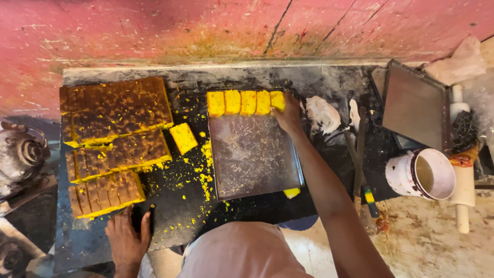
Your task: The person cuts large slabs of yellow and brown confectionery into smaller rectangular bars using a long knife and then arranges the pieces onto a metal tray.
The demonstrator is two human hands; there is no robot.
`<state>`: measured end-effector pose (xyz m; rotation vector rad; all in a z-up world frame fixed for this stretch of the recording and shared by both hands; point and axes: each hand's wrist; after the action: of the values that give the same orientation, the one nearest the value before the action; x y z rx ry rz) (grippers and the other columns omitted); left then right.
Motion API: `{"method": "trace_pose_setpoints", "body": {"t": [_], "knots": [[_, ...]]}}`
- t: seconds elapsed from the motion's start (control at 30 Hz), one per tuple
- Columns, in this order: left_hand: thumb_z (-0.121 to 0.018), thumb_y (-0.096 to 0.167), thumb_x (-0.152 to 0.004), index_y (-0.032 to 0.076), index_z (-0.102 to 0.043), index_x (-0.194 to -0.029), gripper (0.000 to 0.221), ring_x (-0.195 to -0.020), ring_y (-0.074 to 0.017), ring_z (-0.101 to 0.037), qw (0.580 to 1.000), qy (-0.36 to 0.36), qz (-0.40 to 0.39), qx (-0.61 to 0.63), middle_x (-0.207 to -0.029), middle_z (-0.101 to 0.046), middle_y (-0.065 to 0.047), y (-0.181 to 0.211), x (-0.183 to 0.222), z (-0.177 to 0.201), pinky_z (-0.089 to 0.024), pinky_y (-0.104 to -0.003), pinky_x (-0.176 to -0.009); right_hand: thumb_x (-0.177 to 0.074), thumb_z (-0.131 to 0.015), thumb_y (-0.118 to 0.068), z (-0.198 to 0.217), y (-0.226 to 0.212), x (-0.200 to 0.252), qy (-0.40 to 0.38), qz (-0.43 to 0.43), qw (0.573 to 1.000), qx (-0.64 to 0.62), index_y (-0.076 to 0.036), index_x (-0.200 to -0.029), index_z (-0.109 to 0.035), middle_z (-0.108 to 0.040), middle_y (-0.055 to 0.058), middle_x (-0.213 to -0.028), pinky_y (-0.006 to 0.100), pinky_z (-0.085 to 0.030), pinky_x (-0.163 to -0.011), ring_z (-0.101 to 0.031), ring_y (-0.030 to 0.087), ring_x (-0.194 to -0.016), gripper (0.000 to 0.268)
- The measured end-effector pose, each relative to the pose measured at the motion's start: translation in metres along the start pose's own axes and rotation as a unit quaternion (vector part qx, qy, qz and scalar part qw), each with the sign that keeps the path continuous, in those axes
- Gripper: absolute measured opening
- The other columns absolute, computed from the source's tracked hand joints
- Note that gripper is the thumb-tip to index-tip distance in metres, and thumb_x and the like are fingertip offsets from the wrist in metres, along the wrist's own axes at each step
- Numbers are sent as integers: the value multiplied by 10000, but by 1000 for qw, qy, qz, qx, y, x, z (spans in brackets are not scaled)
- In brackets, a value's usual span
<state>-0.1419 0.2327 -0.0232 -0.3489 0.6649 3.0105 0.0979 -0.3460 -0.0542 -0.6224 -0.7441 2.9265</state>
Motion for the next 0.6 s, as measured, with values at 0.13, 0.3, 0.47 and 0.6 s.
{"method": "trace_pose_setpoints", "body": {"t": [0.13, 0.3, 0.47, 0.6], "knots": [[-677, 372, -929, 12, -557, -1388, 595, -1123, -396, -529, 1000, 1, -2, -2, -1170, -598, -193, 0, -2, 3, -410, -508, -978, -862, -778, -268, -24, 10, 1, -27, 14, 1000, 7, 45, -1459, -471, -589, 263, -1355, 507, -469, -1059, -565, 453, -1229, 741], [-673, 363, -929, 10, -560, -1378, 582, -1123, -400, -534, 1000, 10, -3, 5, -1173, -602, -190, 3, -3, 3, -414, -511, -976, -881, -744, -312, -10, -4, 15, -46, 21, 990, 128, 72, -1490, -380, -463, 284, -1502, 648, -292, -1051, -374, 486, -1346, 807], [-690, 360, -921, 27, -570, -1367, 569, -1088, -400, -544, 1000, -10, 20, 0, -1132, -605, -190, 5, -6, 5, -420, -507, -959, -943, -691, -249, 22, -87, 13, 30, 121, 980, 158, 7, -1521, -461, -470, 294, -1530, 592, -309, -1149, -354, 491, -1432, 673], [-697, 356, -915, 21, -569, -1327, 546, -1119, -411, -547, 999, 28, 2, 30, -1169, -608, -208, 5, -4, 7, -415, -514, -952, -980, -720, -99, 13, -216, 55, -67, 194, 941, -269, -69, -1279, -672, -772, 77, -966, 400, -591, -907, -739, 235, -926, 304]]}}
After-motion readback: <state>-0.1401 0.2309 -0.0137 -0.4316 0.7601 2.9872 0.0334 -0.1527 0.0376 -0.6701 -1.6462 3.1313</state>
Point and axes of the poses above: each hand's wrist, its own x-axis away from the middle knuckle, its own z-axis out of the back of the hand, y = z × x
